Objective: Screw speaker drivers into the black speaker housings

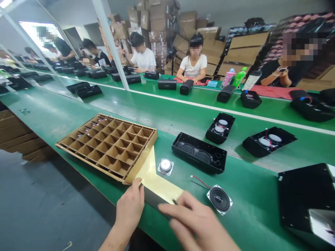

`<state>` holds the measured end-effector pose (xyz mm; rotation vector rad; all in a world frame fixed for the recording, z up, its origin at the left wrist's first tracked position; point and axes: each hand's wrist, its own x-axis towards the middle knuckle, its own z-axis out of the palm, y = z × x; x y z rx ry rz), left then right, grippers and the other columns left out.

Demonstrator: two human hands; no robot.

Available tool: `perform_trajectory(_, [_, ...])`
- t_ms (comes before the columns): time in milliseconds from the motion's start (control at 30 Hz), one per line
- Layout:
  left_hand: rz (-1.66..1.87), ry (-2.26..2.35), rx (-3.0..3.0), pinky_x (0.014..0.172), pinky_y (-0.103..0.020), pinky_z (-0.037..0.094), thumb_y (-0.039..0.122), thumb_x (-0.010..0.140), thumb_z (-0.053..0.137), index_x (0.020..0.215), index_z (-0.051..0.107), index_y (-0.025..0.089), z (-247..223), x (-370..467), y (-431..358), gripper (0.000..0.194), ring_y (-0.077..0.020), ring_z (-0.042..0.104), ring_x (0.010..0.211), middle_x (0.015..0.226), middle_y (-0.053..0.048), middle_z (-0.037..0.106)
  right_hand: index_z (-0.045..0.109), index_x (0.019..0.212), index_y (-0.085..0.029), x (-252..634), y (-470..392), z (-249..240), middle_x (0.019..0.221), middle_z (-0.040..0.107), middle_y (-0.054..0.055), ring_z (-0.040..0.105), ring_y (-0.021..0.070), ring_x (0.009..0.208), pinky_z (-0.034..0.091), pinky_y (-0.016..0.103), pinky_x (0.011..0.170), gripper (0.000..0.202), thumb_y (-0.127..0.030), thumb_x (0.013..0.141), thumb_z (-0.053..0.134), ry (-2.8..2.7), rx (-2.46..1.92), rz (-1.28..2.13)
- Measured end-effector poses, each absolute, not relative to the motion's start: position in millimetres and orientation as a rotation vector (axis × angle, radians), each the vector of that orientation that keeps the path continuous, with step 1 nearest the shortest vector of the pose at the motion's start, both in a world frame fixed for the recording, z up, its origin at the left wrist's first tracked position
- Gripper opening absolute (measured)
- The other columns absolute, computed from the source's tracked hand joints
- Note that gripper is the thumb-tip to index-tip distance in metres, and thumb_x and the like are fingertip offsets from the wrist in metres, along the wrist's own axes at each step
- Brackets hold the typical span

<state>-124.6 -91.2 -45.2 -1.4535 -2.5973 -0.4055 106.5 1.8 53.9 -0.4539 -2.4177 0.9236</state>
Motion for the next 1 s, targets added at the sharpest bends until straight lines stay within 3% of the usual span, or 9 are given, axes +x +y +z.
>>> perform_trajectory(167, [-0.340, -2.552, -1.441, 0.050, -0.028, 0.045, 0.028, 0.103, 0.053, 0.110, 0.071, 0.020, -25.9, -129.0, -101.2, 0.020, -0.0231, 0.076, 0.063, 0.083, -0.005, 0.081, 0.060, 0.142, -0.032, 25.8, -9.7, -8.2, 0.113, 0.064, 0.013, 0.073, 0.0300, 0.093, 0.058, 0.033, 0.063, 0.047, -0.023, 0.096, 0.067, -2.995, -0.784, 0.538])
perform_trajectory(267, [-0.375, -2.443, -1.424, 0.075, -0.033, 0.056, 0.035, 0.106, 0.047, 0.113, 0.072, 0.020, -6.6, -144.6, -108.9, 0.030, -0.0262, 0.077, 0.093, 0.106, -0.011, 0.080, 0.059, 0.144, -0.030, 12.5, -10.8, -22.5, 0.120, 0.064, 0.016, 0.073, 0.0332, 0.099, 0.060, 0.036, 0.066, 0.048, -0.025, 0.097, 0.068, -3.029, -0.813, 0.519])
perform_trajectory(333, [-0.366, -2.375, -1.437, 0.094, -0.044, 0.054, 0.039, 0.106, 0.046, 0.124, 0.070, 0.016, 2.5, -159.4, -108.5, 0.038, -0.0341, 0.067, 0.123, 0.128, -0.018, 0.073, 0.056, 0.146, -0.029, 8.2, -12.9, -22.7, 0.124, 0.064, 0.017, 0.072, 0.0328, 0.101, 0.062, 0.038, 0.069, 0.050, -0.025, 0.098, 0.067, -3.045, -0.850, 0.508])
perform_trajectory(400, [-0.324, -2.329, -1.481, 0.098, -0.053, 0.049, 0.039, 0.104, 0.049, 0.124, 0.071, 0.015, 5.7, -173.7, -103.7, 0.038, -0.0398, 0.057, 0.135, 0.141, -0.020, 0.066, 0.053, 0.150, -0.028, 2.6, -15.9, -20.5, 0.129, 0.063, 0.018, 0.072, 0.0326, 0.105, 0.063, 0.038, 0.072, 0.052, -0.025, 0.099, 0.065, -3.049, -0.894, 0.510])
perform_trajectory(567, [-0.327, -2.232, -1.502, 0.102, -0.058, 0.044, 0.034, 0.105, 0.049, 0.091, 0.073, 0.020, 4.9, -194.7, -93.7, 0.032, -0.0353, 0.067, 0.120, 0.136, -0.017, 0.068, 0.048, 0.155, -0.025, -16.4, -19.4, -16.7, 0.131, 0.062, 0.021, 0.073, 0.0340, 0.102, 0.065, 0.043, 0.071, 0.055, -0.024, 0.101, 0.061, -3.033, -0.979, 0.604])
perform_trajectory(867, [-0.311, -2.188, -1.468, 0.096, -0.056, 0.049, 0.036, 0.103, 0.047, 0.094, 0.074, 0.019, 8.4, -193.4, -95.2, 0.033, -0.0380, 0.067, 0.114, 0.131, -0.017, 0.069, 0.057, 0.145, -0.019, -46.5, -10.8, -9.2, 0.128, 0.061, 0.022, 0.073, 0.0376, 0.100, 0.064, 0.052, 0.076, 0.046, -0.024, 0.099, 0.059, -2.896, -0.948, 0.859])
perform_trajectory(1000, [-0.311, -2.184, -1.515, 0.094, -0.059, 0.052, 0.035, 0.103, 0.045, 0.099, 0.074, 0.014, -6.0, -190.0, -99.0, 0.035, -0.0421, 0.068, 0.110, 0.130, -0.023, 0.069, 0.052, 0.149, -0.030, -28.2, -6.7, -1.8, 0.125, 0.064, 0.014, 0.074, 0.0318, 0.096, 0.064, 0.048, 0.080, 0.049, -0.028, 0.099, 0.056, -2.786, -0.868, 0.996])
